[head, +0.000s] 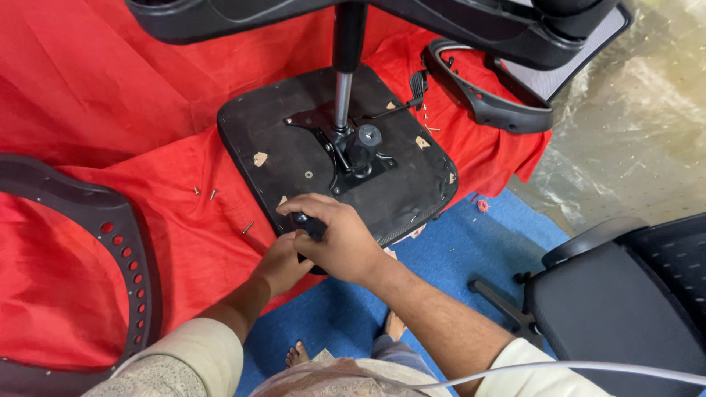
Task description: The person uses a screwdriver to tighten screws into the underside of an overturned office chair seat. They systematically work through multiple screw holes, securing the seat to the central gas lift mechanism.
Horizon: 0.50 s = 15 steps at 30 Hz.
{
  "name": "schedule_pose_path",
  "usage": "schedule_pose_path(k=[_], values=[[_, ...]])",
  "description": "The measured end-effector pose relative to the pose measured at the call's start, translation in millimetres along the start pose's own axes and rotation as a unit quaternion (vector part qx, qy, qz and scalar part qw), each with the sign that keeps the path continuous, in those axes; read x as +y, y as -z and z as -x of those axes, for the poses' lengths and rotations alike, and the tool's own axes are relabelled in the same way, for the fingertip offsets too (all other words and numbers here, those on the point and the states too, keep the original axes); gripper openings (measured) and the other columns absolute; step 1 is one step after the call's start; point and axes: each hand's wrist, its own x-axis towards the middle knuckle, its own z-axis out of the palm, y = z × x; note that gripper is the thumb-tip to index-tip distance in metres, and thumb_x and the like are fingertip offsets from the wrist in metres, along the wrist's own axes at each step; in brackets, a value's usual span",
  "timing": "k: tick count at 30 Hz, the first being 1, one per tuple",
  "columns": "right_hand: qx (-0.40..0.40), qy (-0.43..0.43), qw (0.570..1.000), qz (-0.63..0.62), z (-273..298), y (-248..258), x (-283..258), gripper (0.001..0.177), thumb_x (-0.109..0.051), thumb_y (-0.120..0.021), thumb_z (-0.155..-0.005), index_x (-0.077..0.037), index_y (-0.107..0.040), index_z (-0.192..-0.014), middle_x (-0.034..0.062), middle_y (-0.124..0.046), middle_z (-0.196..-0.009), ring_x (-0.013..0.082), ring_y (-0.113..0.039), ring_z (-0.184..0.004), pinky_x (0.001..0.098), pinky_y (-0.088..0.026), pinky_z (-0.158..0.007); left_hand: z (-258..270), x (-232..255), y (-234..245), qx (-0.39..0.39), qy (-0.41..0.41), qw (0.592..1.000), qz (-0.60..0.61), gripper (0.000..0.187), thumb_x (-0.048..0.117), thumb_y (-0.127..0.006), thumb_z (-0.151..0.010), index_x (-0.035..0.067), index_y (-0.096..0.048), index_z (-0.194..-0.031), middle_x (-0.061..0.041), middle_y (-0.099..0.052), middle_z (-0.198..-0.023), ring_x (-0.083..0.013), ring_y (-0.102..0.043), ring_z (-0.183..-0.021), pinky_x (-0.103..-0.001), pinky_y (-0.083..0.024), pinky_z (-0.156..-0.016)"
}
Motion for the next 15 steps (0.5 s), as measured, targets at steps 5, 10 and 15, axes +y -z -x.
schedule_pose_path(k=[5,10,15], values=[[0.004,0.062,0.998,0.031,2.6,-1.9,2.6,0.037,-0.009,-0.082,-0.079,-0.016,-0.072,-0.115,0.0119,-0.061,-0.126,0.0314,-0.060,-0.122,0.0403,-0.050,-0.104,-3.4,6.9,-4.6,-0.012,0.038,0.997,-0.066,0.032,0.017,-0.061,-0.089,0.008,-0.066,-0.120,-0.010,-0.072,-0.115,-0.0235,-0.069,-0.110,-0.037,-0.054,-0.087],[-0.040,0.033,0.998,0.043,-0.8,-1.0,5.7,0.034,-0.012,-0.079,-0.084,-0.016,-0.074,-0.117,0.0092,-0.064,-0.118,0.0299,-0.061,-0.116,0.0392,-0.051,-0.102,-4.7,-17.3,-11.6,-0.014,0.052,0.984,-0.172,0.029,0.017,-0.060,-0.095,0.008,-0.063,-0.123,-0.009,-0.069,-0.115,-0.0243,-0.066,-0.111,-0.038,-0.053,-0.087],[-0.073,0.033,0.997,0.015,-5.6,2.6,12.0,0.043,-0.010,-0.072,-0.086,-0.013,-0.069,-0.128,0.0066,-0.069,-0.123,0.0291,-0.064,-0.121,0.0390,-0.052,-0.106,-13.0,-35.4,-20.9,-0.002,-0.007,0.930,-0.367,0.024,0.010,-0.054,-0.097,0.010,-0.066,-0.118,-0.006,-0.072,-0.117,-0.0225,-0.066,-0.115,-0.036,-0.051,-0.097]])
